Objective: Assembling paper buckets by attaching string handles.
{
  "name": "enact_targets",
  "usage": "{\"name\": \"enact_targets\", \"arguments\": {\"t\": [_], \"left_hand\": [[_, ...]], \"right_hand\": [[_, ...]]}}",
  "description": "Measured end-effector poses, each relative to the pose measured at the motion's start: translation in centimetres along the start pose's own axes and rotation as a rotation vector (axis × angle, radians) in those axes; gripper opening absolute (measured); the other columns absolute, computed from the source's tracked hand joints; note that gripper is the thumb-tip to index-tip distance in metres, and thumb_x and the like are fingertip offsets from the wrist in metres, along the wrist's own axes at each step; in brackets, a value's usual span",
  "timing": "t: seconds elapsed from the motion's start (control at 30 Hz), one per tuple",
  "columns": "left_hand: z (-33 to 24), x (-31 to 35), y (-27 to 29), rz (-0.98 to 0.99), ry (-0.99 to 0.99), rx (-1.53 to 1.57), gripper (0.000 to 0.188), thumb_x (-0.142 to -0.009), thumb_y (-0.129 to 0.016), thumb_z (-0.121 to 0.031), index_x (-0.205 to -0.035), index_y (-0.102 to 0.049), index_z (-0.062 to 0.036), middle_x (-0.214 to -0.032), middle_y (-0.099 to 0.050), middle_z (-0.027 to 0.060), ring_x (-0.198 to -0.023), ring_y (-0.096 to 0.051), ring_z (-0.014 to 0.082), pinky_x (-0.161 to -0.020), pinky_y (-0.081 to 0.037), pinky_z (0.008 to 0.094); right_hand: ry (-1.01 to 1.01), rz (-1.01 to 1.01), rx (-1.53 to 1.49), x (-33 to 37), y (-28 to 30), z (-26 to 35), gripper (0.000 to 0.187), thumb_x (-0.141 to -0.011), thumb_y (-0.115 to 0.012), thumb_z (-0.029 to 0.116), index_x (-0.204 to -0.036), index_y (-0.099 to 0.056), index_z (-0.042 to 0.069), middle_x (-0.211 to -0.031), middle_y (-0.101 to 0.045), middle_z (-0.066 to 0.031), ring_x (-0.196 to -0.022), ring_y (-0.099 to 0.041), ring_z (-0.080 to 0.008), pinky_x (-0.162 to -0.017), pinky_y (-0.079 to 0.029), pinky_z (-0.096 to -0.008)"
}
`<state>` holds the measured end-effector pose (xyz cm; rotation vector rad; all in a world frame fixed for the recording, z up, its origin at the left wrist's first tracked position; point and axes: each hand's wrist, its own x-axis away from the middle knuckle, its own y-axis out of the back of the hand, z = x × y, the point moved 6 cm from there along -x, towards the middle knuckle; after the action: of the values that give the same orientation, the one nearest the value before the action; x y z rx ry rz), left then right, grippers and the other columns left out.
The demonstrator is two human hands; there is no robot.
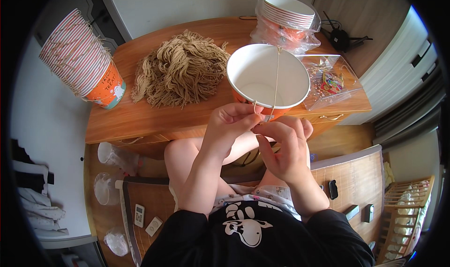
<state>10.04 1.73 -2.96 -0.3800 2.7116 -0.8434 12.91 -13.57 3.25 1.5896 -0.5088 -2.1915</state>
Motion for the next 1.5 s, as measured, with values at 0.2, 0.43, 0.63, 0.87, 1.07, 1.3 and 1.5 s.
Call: {"name": "enact_targets", "arguments": {"t": [0.2, 0.43, 0.63, 0.87, 1.07, 1.3, 1.5], "left_hand": [[0.1, 0.1, 0.0, 0.025, -0.028, 0.007, 0.018, -0.093, -0.074, -0.001, -0.11, -0.074, 0.0015, -0.107, -0.075, 0.0089, -0.098, -0.072, 0.0141, -0.09, -0.057, 0.0284], [-0.1, 0.2, -0.3, -0.027, -0.073, -0.058, 0.013, -0.097, -0.068, -0.004, -0.109, -0.072, -0.0013, -0.106, -0.074, 0.0072, -0.091, -0.066, 0.0097, -0.081, -0.052, 0.0256], [0.0, 0.4, 0.3, 0.033, -0.094, -0.057, 0.022, -0.098, -0.069, -0.005, -0.119, -0.067, 0.0013, -0.113, -0.072, 0.0072, -0.102, -0.067, 0.0123, -0.094, -0.054, 0.0285], [0.0, 0.2, 0.7, 0.04, -0.11, -0.154, 0.025, -0.098, -0.07, -0.007, -0.121, -0.066, 0.0004, -0.109, -0.07, 0.0047, -0.1, -0.065, 0.0093, -0.089, -0.054, 0.0257], [-0.1, 0.0, 0.1, 0.058, -0.05, -0.144, 0.027, -0.098, -0.07, -0.007, -0.123, -0.065, 0.0008, -0.109, -0.07, 0.005, -0.101, -0.065, 0.0097, -0.09, -0.054, 0.0258], [0.1, 0.5, -0.6, 0.163, -0.101, -0.085, 0.038, -0.091, -0.073, 0.003, -0.128, -0.062, 0.0027, -0.114, -0.07, 0.0089, -0.104, -0.067, 0.0145, -0.094, -0.056, 0.0295], [0.2, 0.4, -0.3, 0.128, -0.039, -0.165, 0.032, -0.091, -0.071, 0.008, -0.122, -0.067, 0.0038, -0.12, -0.072, 0.0114, -0.104, -0.07, 0.0156, -0.095, -0.058, 0.0304]], "right_hand": [[0.053, -0.199, 0.117, -0.8, 1.4, 0.0, 0.047, -0.076, -0.086, 0.01, -0.118, -0.066, 0.015, -0.109, -0.074, 0.0063, -0.095, -0.061, -0.0147, -0.084, -0.034, -0.0345], [0.093, -0.197, 0.193, -1.3, 0.2, -0.3, 0.044, -0.075, -0.087, 0.01, -0.114, -0.069, 0.019, -0.106, -0.073, 0.0092, -0.094, -0.06, -0.0117, -0.082, -0.032, -0.0335], [0.004, -0.215, 0.137, -0.4, -0.3, -0.7, 0.044, -0.074, -0.088, 0.01, -0.112, -0.068, 0.018, -0.101, -0.071, 0.0094, -0.087, -0.06, -0.0121, -0.082, -0.033, -0.0334], [-0.037, -0.196, 0.089, 0.0, -0.5, -0.8, 0.041, -0.075, -0.087, 0.008, -0.11, -0.067, 0.016, -0.1, -0.072, 0.0094, -0.084, -0.06, -0.0134, -0.081, -0.034, -0.0338], [-0.078, -0.181, 0.046, 0.4, -0.7, -1.2, 0.041, -0.075, -0.087, 0.007, -0.109, -0.066, 0.014, -0.099, -0.072, 0.01, -0.083, -0.06, -0.0137, -0.082, -0.036, -0.0336], [-0.192, -0.149, -0.091, 0.9, -1.0, -2.1, 0.039, -0.074, -0.087, 0.006, -0.109, -0.071, 0.013, -0.104, -0.069, 0.0076, -0.093, -0.06, -0.0131, -0.087, -0.035, -0.0334], [-0.247, -0.148, -0.181, 0.8, -0.8, -2.2, 0.04, -0.077, -0.085, 0.004, -0.113, -0.068, 0.012, -0.104, -0.071, 0.006, -0.094, -0.06, -0.015, -0.09, -0.034, -0.0343]]}}
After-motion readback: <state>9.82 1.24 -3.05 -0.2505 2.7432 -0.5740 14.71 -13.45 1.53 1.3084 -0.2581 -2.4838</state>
